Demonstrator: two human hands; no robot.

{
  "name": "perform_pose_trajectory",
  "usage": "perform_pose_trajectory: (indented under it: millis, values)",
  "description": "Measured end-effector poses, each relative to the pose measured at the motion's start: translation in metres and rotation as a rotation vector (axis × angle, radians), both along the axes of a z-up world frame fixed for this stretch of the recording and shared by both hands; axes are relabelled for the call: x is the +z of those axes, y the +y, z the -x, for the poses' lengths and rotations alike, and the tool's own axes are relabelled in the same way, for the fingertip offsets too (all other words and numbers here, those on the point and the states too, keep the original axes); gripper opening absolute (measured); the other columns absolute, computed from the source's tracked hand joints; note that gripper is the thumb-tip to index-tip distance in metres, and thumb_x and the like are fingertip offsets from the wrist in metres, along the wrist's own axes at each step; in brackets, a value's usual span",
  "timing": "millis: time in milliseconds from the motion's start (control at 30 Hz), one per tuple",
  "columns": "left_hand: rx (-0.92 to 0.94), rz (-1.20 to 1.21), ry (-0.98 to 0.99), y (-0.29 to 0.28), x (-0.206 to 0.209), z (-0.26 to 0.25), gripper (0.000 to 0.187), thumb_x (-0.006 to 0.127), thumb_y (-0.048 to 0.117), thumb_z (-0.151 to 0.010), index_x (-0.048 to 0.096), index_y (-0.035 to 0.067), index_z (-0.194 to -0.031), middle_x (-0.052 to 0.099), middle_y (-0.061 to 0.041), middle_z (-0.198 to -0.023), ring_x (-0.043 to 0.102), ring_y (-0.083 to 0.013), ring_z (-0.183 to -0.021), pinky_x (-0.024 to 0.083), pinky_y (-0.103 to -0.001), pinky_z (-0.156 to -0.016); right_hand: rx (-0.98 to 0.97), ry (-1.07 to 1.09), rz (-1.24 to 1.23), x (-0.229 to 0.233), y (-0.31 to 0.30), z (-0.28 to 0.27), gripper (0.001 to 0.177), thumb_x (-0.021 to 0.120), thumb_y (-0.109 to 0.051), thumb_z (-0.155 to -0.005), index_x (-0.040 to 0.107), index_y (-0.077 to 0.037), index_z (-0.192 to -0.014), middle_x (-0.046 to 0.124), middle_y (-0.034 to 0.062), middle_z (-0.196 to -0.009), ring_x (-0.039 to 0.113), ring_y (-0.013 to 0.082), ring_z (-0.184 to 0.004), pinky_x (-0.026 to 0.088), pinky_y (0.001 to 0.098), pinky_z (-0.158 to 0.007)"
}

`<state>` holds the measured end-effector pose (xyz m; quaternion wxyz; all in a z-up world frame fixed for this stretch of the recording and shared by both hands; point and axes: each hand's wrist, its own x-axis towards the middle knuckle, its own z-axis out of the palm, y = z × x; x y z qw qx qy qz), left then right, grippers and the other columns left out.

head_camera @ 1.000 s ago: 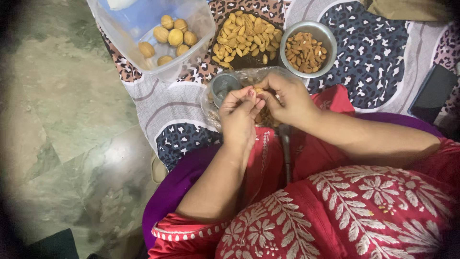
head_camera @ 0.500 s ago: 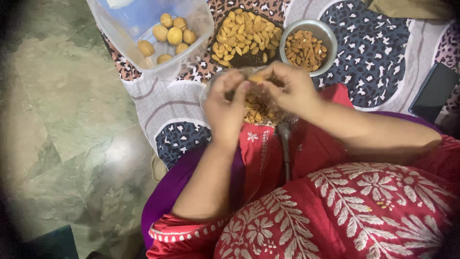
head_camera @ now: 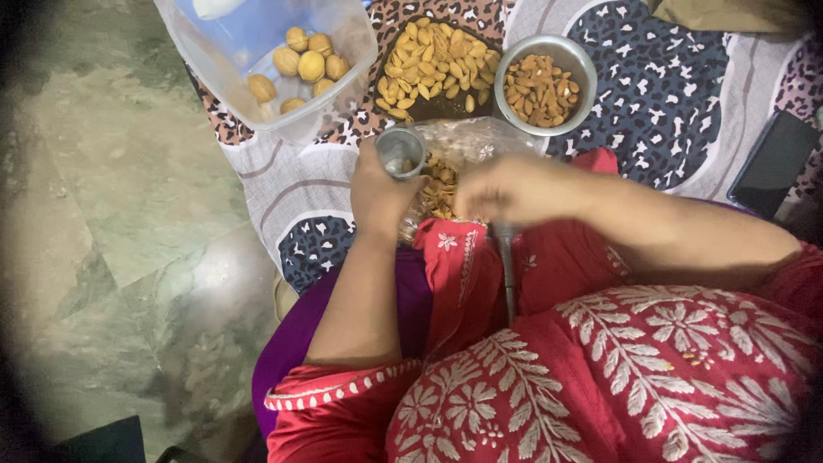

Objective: The person sits on the floor and uses a metal nutcracker to crack open nut shells. They remove the kernels and place them into a metal bowl, while the shells are discarded into a plastic bag.

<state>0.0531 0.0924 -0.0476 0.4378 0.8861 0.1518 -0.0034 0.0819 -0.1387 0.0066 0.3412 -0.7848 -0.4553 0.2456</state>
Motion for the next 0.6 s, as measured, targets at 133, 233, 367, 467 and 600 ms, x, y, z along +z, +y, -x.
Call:
perform_pose_trajectory:
  millis: [133, 233, 367, 467, 600]
  values:
    - [-0.014, 0.052, -0.153, 0.0, 0.003, 0.0, 0.084, 0.098, 0.015, -0.055, 0.054, 0.009, -0.126, 0.069, -0.017, -0.119, 0.067, -0.0371, -0.112, 0.053, -0.044, -0.094, 0.508, -0.069, 0.327, -0.036, 0.014, 0.05, 0.016, 0.065, -0.022, -0.096, 0.073, -0.01, -0.088, 0.07, 0.0128, -0.081, 0.07, 0.0312, -0.077, 0.058, 0.0467, -0.071]
    - [-0.032, 0.061, -0.276, -0.005, 0.016, 0.001, 0.077, 0.093, 0.01, -0.059, 0.054, 0.01, -0.126, 0.066, -0.016, -0.119, 0.065, -0.0369, -0.114, 0.052, -0.042, -0.096, 0.637, -0.212, 0.417, -0.058, 0.013, 0.073, 0.012, 0.068, -0.021, -0.081, 0.076, -0.012, -0.086, 0.073, 0.0125, -0.083, 0.07, 0.0364, -0.083, 0.056, 0.052, -0.068]
    - [-0.09, 0.025, -0.633, -0.011, 0.038, 0.009, 0.071, 0.09, 0.005, -0.065, 0.056, 0.01, -0.127, 0.061, -0.015, -0.124, 0.06, -0.0365, -0.122, 0.049, -0.043, -0.107, 0.741, -0.274, 0.681, -0.064, 0.014, 0.093, 0.016, 0.075, -0.022, -0.074, 0.078, -0.009, -0.083, 0.074, 0.0145, -0.083, 0.072, 0.0367, -0.081, 0.059, 0.0497, -0.066]
    - [-0.124, 0.053, -0.82, -0.013, 0.049, 0.014, 0.072, 0.09, 0.006, -0.065, 0.052, 0.009, -0.126, 0.055, -0.017, -0.128, 0.056, -0.0361, -0.125, 0.046, -0.044, -0.112, 0.786, -0.279, 0.741, -0.055, 0.02, 0.1, 0.016, 0.078, -0.021, -0.071, 0.078, -0.008, -0.08, 0.074, 0.0136, -0.082, 0.073, 0.0363, -0.08, 0.059, 0.0505, -0.067]
    - [-0.057, 0.146, -0.724, -0.012, 0.047, 0.013, 0.073, 0.093, 0.01, -0.068, 0.048, 0.007, -0.125, 0.059, -0.014, -0.131, 0.058, -0.0325, -0.124, 0.046, -0.043, -0.111, 0.803, -0.175, 0.714, -0.035, 0.016, 0.092, 0.015, 0.076, -0.021, -0.074, 0.078, -0.01, -0.084, 0.073, 0.0139, -0.082, 0.071, 0.0371, -0.082, 0.058, 0.0503, -0.07]
